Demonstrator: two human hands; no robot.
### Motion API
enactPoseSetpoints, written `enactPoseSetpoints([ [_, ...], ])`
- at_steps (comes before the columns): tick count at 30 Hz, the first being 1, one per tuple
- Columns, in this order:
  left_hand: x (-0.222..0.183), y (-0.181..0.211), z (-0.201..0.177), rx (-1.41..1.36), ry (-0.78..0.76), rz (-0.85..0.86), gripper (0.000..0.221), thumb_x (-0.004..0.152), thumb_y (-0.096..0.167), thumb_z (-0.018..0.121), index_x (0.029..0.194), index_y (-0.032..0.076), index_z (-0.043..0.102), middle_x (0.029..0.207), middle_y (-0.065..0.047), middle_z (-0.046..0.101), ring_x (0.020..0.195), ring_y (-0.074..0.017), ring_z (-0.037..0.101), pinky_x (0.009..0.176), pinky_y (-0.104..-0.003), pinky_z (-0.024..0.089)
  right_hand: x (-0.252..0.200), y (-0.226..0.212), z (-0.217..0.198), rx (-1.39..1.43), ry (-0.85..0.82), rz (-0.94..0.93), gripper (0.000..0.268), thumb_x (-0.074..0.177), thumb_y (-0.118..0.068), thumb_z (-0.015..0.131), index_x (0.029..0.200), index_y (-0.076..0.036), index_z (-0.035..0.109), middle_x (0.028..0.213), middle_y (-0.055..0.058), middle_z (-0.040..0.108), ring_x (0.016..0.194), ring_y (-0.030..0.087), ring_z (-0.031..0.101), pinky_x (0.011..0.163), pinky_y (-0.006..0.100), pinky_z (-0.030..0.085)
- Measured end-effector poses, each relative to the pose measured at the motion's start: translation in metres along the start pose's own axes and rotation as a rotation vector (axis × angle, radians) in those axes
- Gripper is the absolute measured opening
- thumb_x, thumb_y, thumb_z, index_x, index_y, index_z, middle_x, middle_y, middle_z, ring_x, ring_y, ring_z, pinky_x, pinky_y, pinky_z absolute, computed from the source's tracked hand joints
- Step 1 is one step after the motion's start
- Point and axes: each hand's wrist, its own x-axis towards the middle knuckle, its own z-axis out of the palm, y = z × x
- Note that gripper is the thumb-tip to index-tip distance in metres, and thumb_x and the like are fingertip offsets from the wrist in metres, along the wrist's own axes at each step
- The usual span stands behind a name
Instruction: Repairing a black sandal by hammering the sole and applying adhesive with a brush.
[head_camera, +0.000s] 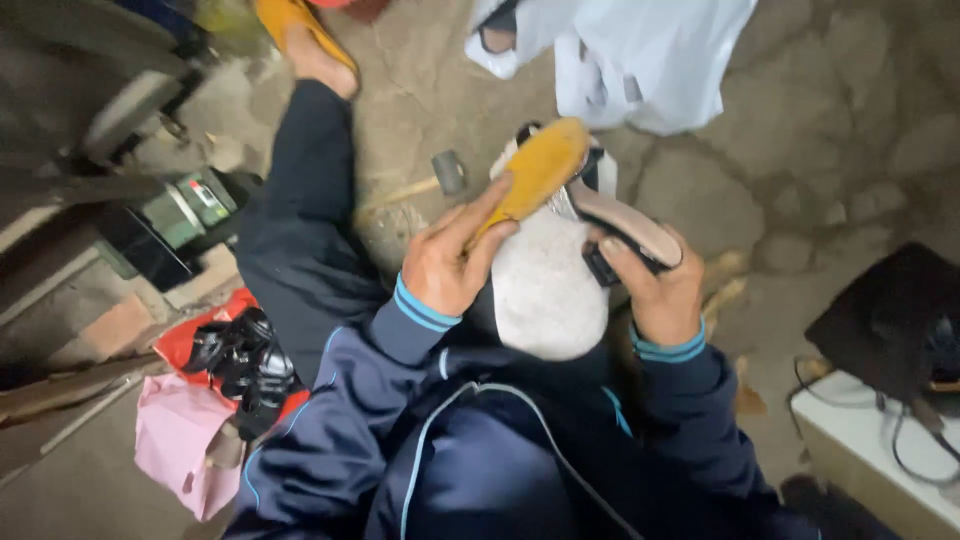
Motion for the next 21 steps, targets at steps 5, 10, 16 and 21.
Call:
enactPoseSetpoints([
  [5, 0.002, -0.020, -0.008, 0.077, 0.059, -0.028, 0.040, 0.102, 0.028, 0.068, 0.140, 0.018, 0.063, 0.118, -0.022, 0.074, 0.110, -0.0424, 0.069, 0.091, -0.052, 0.057, 0.001, -0.020, 0.007, -0.030, -0.040, 0.010, 0.022, 0.088, -0.010, 0.084, 0.097, 0.002, 0.069, 0.093, 0.020, 0.075, 0.088, 0.015, 0.067, 0.074, 0.031, 0.055],
  [10, -0.003, -0.026, 0.002, 0.036, 0.040, 0.021, 0.038, 0.100, 0.026, 0.069, 0.138, 0.022, 0.065, 0.120, -0.014, 0.075, 0.109, -0.0377, 0.071, 0.091, -0.047, 0.059, -0.003, -0.004, 0.002, -0.120, -0.050, -0.033, 0.025, 0.090, -0.015, 0.086, 0.099, 0.002, 0.070, 0.094, 0.019, 0.075, 0.091, 0.017, 0.067, 0.075, 0.035, 0.054],
  [16, -0.010, -0.014, 0.005, -0.034, 0.068, 0.010, 0.042, 0.096, 0.029, 0.075, 0.137, 0.027, 0.066, 0.117, -0.010, 0.077, 0.109, -0.0319, 0.073, 0.090, -0.040, 0.061, -0.015, 0.009, 0.003, -0.269, 0.012, -0.027, 0.040, 0.087, -0.027, 0.092, 0.105, 0.000, 0.069, 0.093, 0.020, 0.071, 0.091, 0.022, 0.066, 0.078, 0.039, 0.051],
  [21, -0.009, -0.013, -0.006, 0.014, 0.031, -0.040, 0.041, 0.100, 0.025, 0.068, 0.140, 0.018, 0.063, 0.116, -0.024, 0.073, 0.110, -0.0428, 0.069, 0.091, -0.053, 0.058, -0.016, 0.013, 0.004, -0.298, 0.017, -0.004, 0.044, 0.082, -0.030, 0.095, 0.102, 0.000, 0.068, 0.092, 0.022, 0.070, 0.094, 0.026, 0.068, 0.081, 0.038, 0.049],
])
